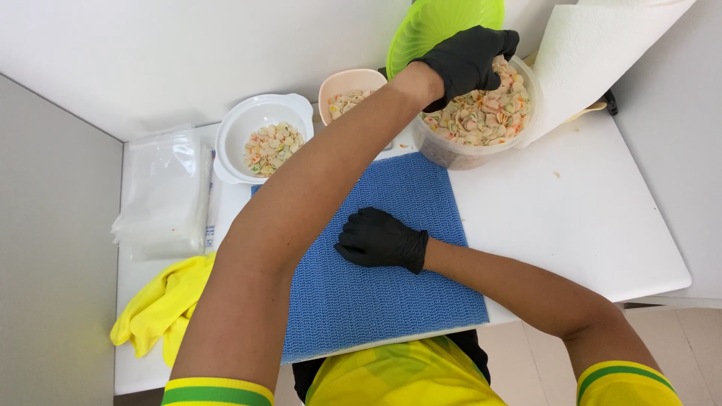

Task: Portioning a food mixture from a large container into a smaller bowl using gloved hands, monitored by a digital scale.

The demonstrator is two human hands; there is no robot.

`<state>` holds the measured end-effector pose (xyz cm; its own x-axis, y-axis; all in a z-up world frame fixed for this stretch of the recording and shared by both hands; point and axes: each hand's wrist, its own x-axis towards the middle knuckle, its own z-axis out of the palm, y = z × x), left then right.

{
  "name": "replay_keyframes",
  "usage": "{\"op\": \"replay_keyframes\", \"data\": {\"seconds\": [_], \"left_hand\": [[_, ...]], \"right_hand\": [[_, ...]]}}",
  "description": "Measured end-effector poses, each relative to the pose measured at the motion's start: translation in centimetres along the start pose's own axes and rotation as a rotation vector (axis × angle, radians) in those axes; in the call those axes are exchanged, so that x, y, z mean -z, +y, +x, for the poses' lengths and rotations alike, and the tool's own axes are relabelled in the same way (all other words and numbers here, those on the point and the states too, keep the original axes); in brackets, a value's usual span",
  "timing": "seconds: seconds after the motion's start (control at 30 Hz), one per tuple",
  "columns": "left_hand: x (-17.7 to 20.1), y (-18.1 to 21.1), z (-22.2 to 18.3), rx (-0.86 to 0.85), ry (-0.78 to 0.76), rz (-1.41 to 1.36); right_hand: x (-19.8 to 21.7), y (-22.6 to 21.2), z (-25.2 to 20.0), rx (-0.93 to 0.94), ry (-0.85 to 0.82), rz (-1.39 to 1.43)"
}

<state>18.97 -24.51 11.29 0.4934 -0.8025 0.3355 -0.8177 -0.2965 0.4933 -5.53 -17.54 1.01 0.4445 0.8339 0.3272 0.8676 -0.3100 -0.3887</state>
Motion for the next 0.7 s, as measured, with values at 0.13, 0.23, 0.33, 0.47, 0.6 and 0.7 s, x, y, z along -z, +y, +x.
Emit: {"op": "replay_keyframes", "data": {"seconds": [0.13,0.23,0.33,0.47,0.6,0.7], "left_hand": [[3.7,1.0,-1.9,0.001,-0.049,0.000],[8.1,1.5,-5.0,-0.091,-0.007,-0.063],[11.7,1.2,-9.3,-0.028,-0.007,-0.026],[12.3,-0.9,-13.5,0.314,-0.028,-0.021],[10.6,-3.4,-15.4,0.505,-0.101,0.063],[8.9,-5.7,-16.0,0.467,-0.178,0.122]], "right_hand": [[0.5,-0.5,0.2,0.039,0.056,-0.014],[0.8,-0.7,0.2,0.065,0.069,-0.015],[1.2,-0.8,0.3,0.062,0.101,-0.001],[0.9,-0.8,0.4,0.072,0.122,0.057],[1.3,-1.0,0.5,0.065,0.125,0.066],[1.5,-1.0,0.7,0.070,0.130,0.088]]}}
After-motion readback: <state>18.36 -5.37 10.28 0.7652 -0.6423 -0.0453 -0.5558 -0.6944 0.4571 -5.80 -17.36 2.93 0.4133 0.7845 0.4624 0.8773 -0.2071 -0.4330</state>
